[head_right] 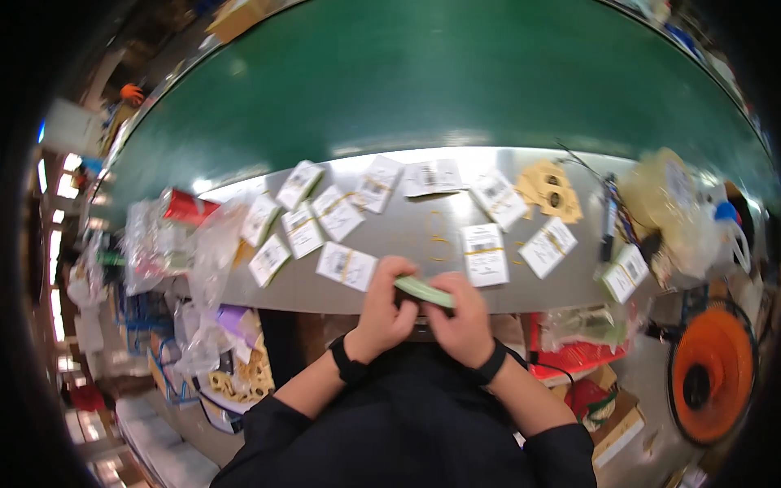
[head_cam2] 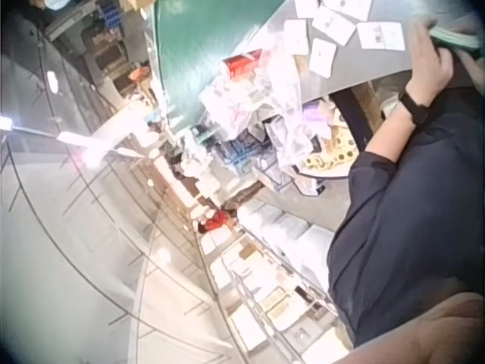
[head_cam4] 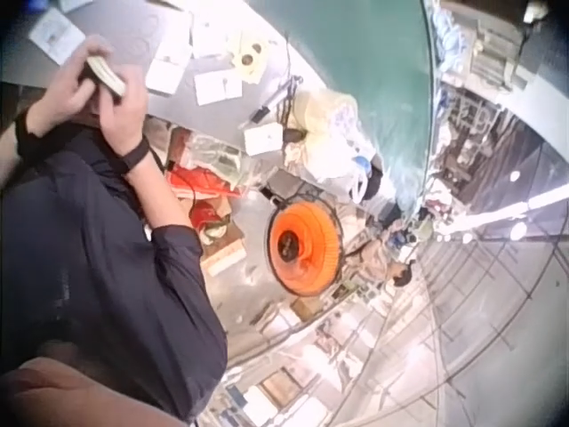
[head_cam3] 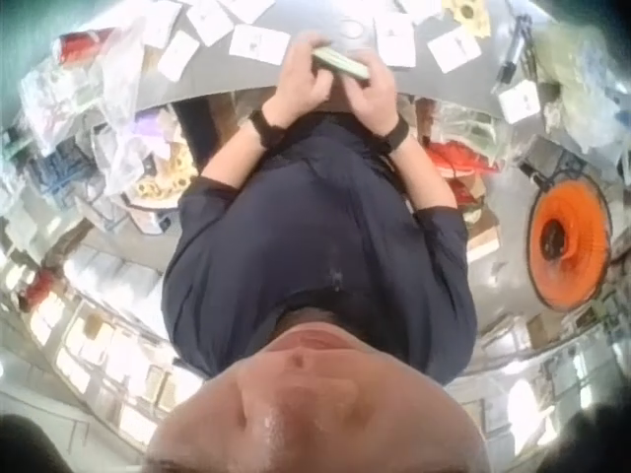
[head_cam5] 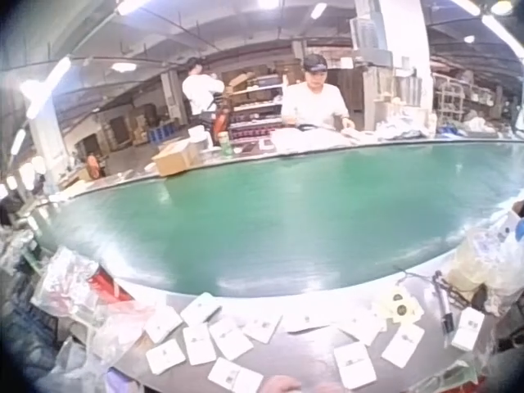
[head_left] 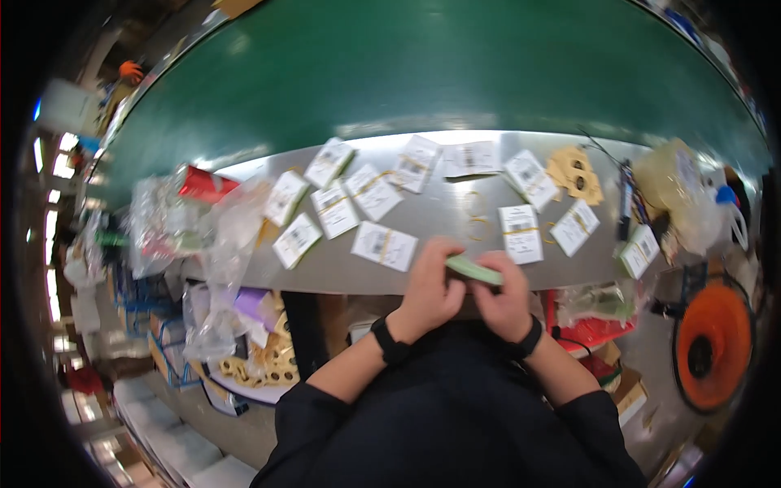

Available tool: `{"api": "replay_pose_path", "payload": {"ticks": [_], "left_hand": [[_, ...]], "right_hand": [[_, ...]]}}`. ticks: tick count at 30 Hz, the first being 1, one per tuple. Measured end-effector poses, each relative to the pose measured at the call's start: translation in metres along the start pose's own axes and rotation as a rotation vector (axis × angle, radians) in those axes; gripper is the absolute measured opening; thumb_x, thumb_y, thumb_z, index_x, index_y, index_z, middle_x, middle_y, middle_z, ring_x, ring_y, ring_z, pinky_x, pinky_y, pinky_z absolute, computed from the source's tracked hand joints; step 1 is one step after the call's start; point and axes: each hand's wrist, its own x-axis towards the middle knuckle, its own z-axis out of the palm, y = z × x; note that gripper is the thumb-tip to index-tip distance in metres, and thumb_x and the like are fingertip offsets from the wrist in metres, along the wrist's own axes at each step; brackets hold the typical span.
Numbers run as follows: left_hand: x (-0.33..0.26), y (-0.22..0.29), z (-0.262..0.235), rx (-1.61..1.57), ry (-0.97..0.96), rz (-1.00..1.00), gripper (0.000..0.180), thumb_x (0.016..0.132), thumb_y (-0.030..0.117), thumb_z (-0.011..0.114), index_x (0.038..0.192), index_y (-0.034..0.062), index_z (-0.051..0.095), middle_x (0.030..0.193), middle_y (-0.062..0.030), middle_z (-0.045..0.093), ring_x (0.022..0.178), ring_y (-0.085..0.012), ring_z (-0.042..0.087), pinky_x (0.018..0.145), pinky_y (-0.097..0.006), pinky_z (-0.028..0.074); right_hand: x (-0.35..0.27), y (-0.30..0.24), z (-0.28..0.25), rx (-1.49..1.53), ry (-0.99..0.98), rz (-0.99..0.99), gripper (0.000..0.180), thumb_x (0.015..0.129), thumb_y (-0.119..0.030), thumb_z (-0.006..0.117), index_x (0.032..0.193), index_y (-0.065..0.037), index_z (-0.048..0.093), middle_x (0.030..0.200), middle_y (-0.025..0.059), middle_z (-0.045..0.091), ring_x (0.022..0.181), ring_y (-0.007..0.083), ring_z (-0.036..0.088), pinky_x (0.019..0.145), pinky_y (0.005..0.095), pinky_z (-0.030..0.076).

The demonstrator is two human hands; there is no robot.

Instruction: The recorder is seen organizing shoe tags and labels, matching them, and securing them with rubber bands on a workshop table.

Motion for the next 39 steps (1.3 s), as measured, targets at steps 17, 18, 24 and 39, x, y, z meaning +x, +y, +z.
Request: {"api": "replay_pose_path", "payload": {"ticks": [17,18,24,39], "left_hand": [[0.073,-0.007,0.005,0.551,-0.324,-0.094,0.014,0.068,0.016,0.058,0.068,0.002,0.057,0.07,-0.0159,0.058,0.068,-0.0328,0.058,0.06,-0.042,0.047],[0.073,-0.01,0.004,0.558,-0.308,-0.1,0.014,0.068,0.016,0.058,0.068,0.002,0.057,0.07,-0.0159,0.058,0.068,-0.0328,0.058,0.06,-0.042,0.047],[0.072,-0.01,-0.004,0.4,-0.266,0.038,0.011,0.066,0.015,0.058,0.067,0.0036,0.056,0.067,-0.014,0.058,0.063,-0.0319,0.058,0.057,-0.041,0.046],[0.011,0.027,-0.032,-0.669,-0.423,-0.367,0.023,0.083,0.01,0.058,0.103,0.0045,0.048,0.095,-0.0022,0.056,0.085,-0.0082,0.055,0.075,-0.022,0.045]], "right_hand": [[-0.002,-0.011,-0.048,0.75,0.264,0.419,0.026,0.086,-0.005,0.047,0.111,-0.006,0.039,0.1,0.0091,0.054,0.085,0.0195,0.057,0.062,0.0298,0.05],[-0.001,-0.01,-0.049,0.791,0.196,0.449,0.026,0.086,-0.005,0.047,0.111,-0.006,0.039,0.1,0.0091,0.054,0.085,0.0191,0.057,0.061,0.0298,0.05],[0.009,-0.017,-0.046,1.012,0.123,0.626,0.03,0.084,-0.014,0.052,0.11,-0.003,0.041,0.096,0.0097,0.057,0.075,0.017,0.058,0.054,0.0262,0.048],[-0.008,-0.005,-0.031,1.15,-0.21,0.691,0.028,0.082,-0.013,0.058,0.106,-0.004,0.047,0.099,0.0106,0.057,0.081,0.02,0.059,0.06,0.0298,0.05]]}}
